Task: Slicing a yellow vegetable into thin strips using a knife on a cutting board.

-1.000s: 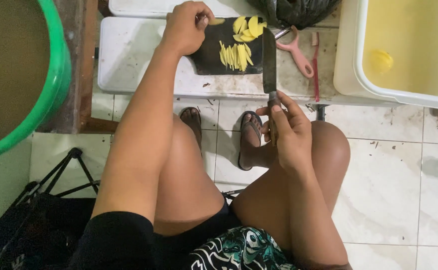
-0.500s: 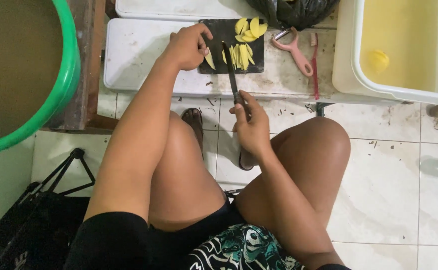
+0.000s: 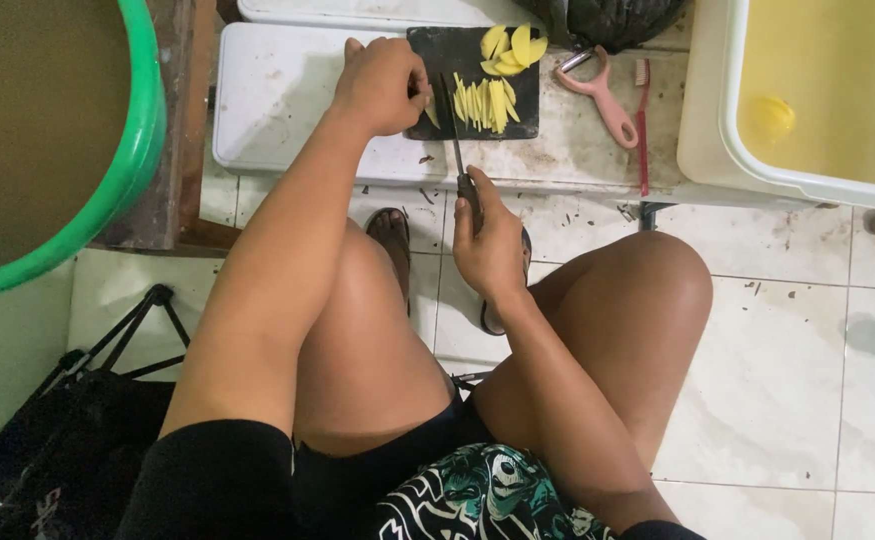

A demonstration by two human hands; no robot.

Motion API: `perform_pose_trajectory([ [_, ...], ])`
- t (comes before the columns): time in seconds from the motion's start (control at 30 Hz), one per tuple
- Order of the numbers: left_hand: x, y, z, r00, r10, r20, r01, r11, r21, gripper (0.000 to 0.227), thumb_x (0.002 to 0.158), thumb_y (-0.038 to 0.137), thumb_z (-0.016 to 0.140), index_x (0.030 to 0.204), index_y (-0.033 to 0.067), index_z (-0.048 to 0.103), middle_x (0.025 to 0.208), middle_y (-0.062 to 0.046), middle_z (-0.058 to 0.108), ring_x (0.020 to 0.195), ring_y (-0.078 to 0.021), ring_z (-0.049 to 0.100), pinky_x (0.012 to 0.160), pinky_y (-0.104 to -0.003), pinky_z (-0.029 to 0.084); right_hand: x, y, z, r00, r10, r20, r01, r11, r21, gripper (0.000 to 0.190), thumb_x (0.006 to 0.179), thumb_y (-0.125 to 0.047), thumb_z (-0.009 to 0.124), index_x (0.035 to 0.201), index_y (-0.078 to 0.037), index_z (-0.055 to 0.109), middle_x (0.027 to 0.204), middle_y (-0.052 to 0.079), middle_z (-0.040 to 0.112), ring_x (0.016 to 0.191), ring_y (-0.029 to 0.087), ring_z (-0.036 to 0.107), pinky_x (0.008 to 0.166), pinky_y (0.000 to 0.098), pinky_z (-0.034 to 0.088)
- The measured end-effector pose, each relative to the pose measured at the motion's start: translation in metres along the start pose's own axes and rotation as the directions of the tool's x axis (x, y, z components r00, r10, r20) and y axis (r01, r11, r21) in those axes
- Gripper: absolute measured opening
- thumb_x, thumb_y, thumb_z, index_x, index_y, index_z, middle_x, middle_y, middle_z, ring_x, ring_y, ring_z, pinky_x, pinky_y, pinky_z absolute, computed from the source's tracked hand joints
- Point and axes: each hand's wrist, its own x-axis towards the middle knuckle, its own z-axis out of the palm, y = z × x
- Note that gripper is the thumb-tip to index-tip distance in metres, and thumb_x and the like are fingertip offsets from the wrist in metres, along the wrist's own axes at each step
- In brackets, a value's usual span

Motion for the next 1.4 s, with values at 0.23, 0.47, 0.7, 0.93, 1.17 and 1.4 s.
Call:
perform_pose_trajectory([
  [0.23,-0.004,0.004,-0.006,0.998,0.061,0.014,-0.061,0.998,0.021,0.011,0.070,0.010,0.077,0.062,0.0162,0.071,0.062,0.005,0.063,0.062,-0.0259,0.055,0.083,-0.044,0.034,-0.001,-0.006,0.001,1.000,-0.015,0.027,0.017,0.998,-0.058,0.041,0.097,-0.011,0.057,0.138,-0.005,0.058,0.082,0.014,0.076,0.062,0.027,0.070,0.058,0.0400,0.053],
  [0.47,0.002,0.005,0.002,0.997,0.073,0.034,-0.078,0.983,0.166,0.017,0.070,0.014,0.077,0.057,0.0171,0.066,0.058,0.003,0.060,0.064,-0.0288,0.052,0.080,-0.045,0.034,-0.001,0.004,0.008,0.990,-0.140,-0.023,0.140,0.990,-0.025,0.039,0.096,-0.005,0.059,0.135,0.001,0.058,0.091,0.022,0.076,0.068,0.032,0.071,0.063,0.0411,0.054],
  [0.7,0.004,0.001,0.006,0.997,0.013,0.078,-0.028,0.981,0.192,0.019,0.069,0.006,0.074,0.056,0.0181,0.069,0.055,0.002,0.060,0.061,-0.0303,0.054,0.081,-0.046,0.041,0.002,0.002,0.011,0.988,-0.144,-0.052,0.144,0.990,-0.003,0.038,0.094,-0.003,0.059,0.131,0.006,0.060,0.085,0.022,0.076,0.060,0.030,0.071,0.057,0.0406,0.054],
  [0.93,0.002,0.003,0.001,0.996,-0.004,0.086,-0.010,0.986,0.167,0.023,0.070,0.003,0.074,0.054,0.0183,0.066,0.054,0.004,0.056,0.059,-0.0292,0.049,0.083,-0.048,0.039,0.003,0.001,0.009,0.990,-0.136,-0.042,0.137,0.991,0.012,0.037,0.094,-0.002,0.058,0.129,0.009,0.061,0.079,0.018,0.076,0.054,0.026,0.067,0.052,0.0381,0.052],
  [1.17,0.000,0.005,-0.001,0.996,-0.015,0.088,-0.001,0.985,0.172,0.027,0.072,0.005,0.072,0.052,0.0219,0.064,0.051,0.005,0.053,0.060,-0.0293,0.049,0.087,-0.051,0.040,-0.020,0.003,0.001,0.993,-0.111,-0.040,0.109,0.992,-0.058,0.036,0.094,-0.005,0.058,0.128,0.005,0.063,0.080,0.017,0.077,0.057,0.032,0.070,0.069,0.0411,0.054],
  [1.4,-0.001,0.006,-0.004,0.996,-0.015,0.093,-0.003,0.982,0.187,0.027,0.074,0.006,0.074,0.053,0.0206,0.065,0.054,0.006,0.058,0.064,-0.0280,0.052,0.083,-0.045,0.040,-0.006,0.005,0.016,0.988,-0.134,-0.081,0.130,0.990,-0.045,0.038,0.094,-0.005,0.061,0.130,0.007,0.062,0.072,0.017,0.072,0.052,0.027,0.065,0.051,0.0402,0.051],
])
